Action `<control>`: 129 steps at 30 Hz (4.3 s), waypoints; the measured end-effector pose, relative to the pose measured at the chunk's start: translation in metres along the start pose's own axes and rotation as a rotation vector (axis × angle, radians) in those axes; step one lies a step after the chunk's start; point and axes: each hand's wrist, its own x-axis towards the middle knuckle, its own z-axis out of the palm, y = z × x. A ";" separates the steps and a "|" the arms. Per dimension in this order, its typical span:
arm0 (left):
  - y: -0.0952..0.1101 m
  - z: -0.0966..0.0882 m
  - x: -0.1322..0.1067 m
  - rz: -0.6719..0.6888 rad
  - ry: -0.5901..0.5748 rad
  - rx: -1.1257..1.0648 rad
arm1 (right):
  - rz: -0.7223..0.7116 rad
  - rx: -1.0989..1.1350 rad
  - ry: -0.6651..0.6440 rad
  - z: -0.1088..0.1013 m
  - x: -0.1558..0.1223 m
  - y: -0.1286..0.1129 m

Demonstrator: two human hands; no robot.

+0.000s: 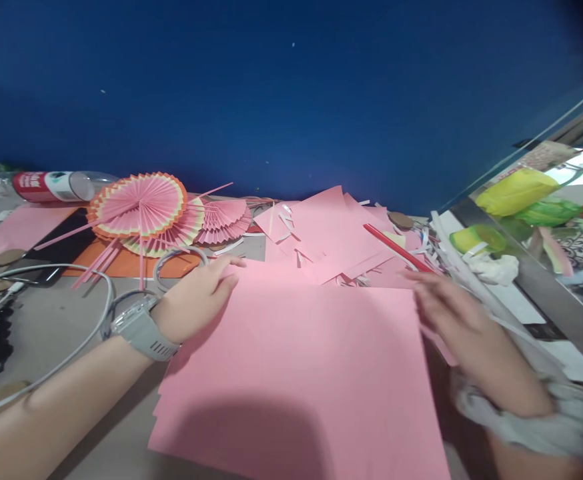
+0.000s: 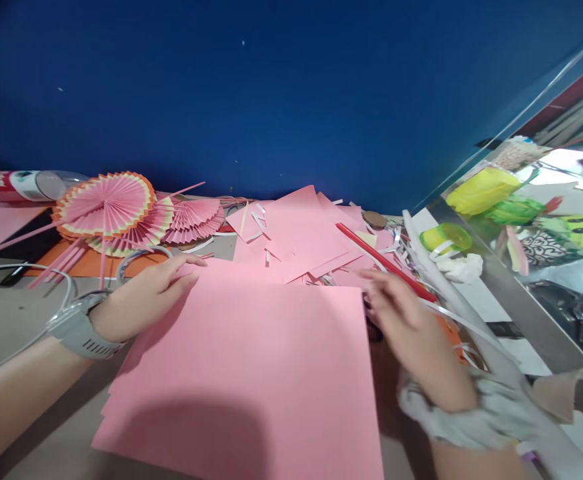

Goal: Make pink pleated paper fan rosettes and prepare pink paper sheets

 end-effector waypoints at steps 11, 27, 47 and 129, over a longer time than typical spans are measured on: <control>-0.004 0.021 -0.015 -0.087 0.002 0.023 | -0.406 0.121 -0.620 0.079 -0.005 -0.086; -0.007 0.026 -0.018 -0.107 0.018 0.009 | -0.243 0.149 -0.244 0.099 0.020 -0.070; -0.001 0.027 -0.029 0.092 0.120 -0.136 | -0.515 0.043 -0.463 0.074 0.021 -0.092; 0.004 0.034 -0.026 0.154 -0.030 -0.088 | -0.136 0.061 -0.256 0.040 0.047 -0.059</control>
